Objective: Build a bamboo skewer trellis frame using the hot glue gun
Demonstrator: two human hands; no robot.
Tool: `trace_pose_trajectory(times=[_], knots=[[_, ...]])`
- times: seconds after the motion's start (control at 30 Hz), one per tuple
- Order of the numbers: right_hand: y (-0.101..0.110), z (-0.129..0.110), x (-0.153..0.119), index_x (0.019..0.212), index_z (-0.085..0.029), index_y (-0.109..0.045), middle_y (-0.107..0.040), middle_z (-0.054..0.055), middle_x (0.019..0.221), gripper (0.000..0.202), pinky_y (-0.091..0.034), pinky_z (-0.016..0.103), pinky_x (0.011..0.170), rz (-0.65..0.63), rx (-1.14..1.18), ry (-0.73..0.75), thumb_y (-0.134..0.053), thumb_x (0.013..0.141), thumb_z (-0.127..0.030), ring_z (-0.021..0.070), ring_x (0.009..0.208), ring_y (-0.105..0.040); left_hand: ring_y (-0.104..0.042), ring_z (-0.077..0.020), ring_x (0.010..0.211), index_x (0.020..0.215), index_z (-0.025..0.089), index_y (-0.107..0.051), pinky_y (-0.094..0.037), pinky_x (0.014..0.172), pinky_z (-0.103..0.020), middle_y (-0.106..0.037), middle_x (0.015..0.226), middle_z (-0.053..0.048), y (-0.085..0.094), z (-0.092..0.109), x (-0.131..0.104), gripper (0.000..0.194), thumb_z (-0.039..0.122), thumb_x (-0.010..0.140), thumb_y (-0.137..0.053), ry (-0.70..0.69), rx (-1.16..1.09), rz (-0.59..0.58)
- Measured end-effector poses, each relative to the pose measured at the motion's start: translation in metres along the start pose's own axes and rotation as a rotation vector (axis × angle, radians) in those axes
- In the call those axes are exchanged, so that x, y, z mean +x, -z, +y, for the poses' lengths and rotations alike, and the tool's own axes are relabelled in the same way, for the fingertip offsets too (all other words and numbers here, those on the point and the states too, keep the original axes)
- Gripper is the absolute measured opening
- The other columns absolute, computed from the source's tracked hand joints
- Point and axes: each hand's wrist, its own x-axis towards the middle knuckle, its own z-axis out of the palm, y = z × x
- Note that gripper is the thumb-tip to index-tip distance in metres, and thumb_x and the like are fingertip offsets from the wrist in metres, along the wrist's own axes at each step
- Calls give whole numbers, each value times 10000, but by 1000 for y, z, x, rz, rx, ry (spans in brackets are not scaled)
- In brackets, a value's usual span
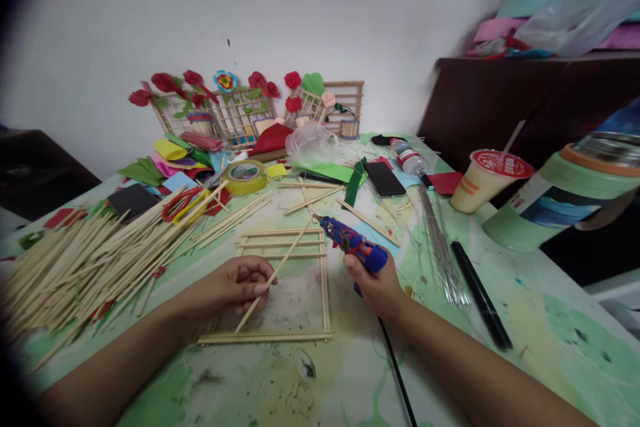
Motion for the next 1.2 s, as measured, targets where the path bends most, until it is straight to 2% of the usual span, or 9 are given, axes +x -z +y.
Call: trace_pose_trajectory(times=[0.43, 0.6, 0.7, 0.8, 0.9, 0.97, 1.07, 1.2], knots=[[-3, -2, -1, 563, -193, -464, -403, -10, 536, 510, -355, 242, 415, -44, 8, -6, -514, 760, -662, 114, 494, -372, -443, -39, 451, 861, 154, -579, -304, 407, -145, -603, 597, 21, 3, 0, 1, 333, 386, 686, -741, -2, 33, -4], [-2, 1, -2, 558, -199, -471, -408, -8, 535, 483, -339, 246, 407, 33, 11, -23, -524, 777, -626, 122, 488, -388, -437, -39, 456, 863, 150, -578, -309, 410, -148, -598, 604, 18, 2, 0, 1, 323, 383, 698, -729, -11, 32, -11], [0, 5, 0, 593, -196, -507, -444, 0, 567, 450, -378, 269, 476, 75, 33, -44, -526, 795, -597, 140, 534, -430, -445, -46, 459, 880, 151, -576, -324, 423, -158, -602, 620, 13, 5, 3, 0, 331, 397, 707, -712, -21, 75, 1], [1, 8, 4, 616, -198, -515, -483, 7, 615, 414, -405, 291, 595, 110, 100, -51, -504, 839, -546, 153, 610, -465, -479, -71, 490, 894, 151, -585, -362, 461, -186, -610, 644, 0, 13, 12, -5, 296, 403, 754, -653, -109, 315, 83], [0, 11, 8, 625, -203, -502, -489, -2, 617, 393, -392, 282, 618, 140, 202, -105, -492, 861, -517, 148, 622, -468, -560, -126, 656, 864, 163, -626, -418, 589, -232, -648, 755, -33, 21, 22, -10, 184, 333, 820, -568, -309, 798, 245], [-2, 13, 9, 639, -202, -509, -487, -8, 608, 381, -385, 272, 597, 156, 254, -162, -494, 863, -510, 144, 613, -474, -579, -158, 762, 856, 172, -642, -429, 677, -264, -662, 820, -45, 22, 25, -12, 163, 284, 848, -522, -414, 1083, 312], [-3, 15, 8, 653, -198, -525, -509, -4, 617, 370, -387, 265, 595, 150, 267, -200, -497, 867, -499, 143, 621, -484, -578, -178, 798, 872, 170, -641, -436, 720, -292, -658, 832, -54, 18, 23, -13, 191, 246, 881, -467, -471, 1310, 304], [-2, 13, 6, 645, -201, -520, -515, 0, 629, 376, -394, 267, 609, 144, 239, -217, -494, 863, -506, 148, 630, -491, -569, -189, 806, 868, 171, -649, -448, 725, -303, -646, 828, -69, 10, 19, -17, 243, 230, 910, -417, -508, 1453, 282]])
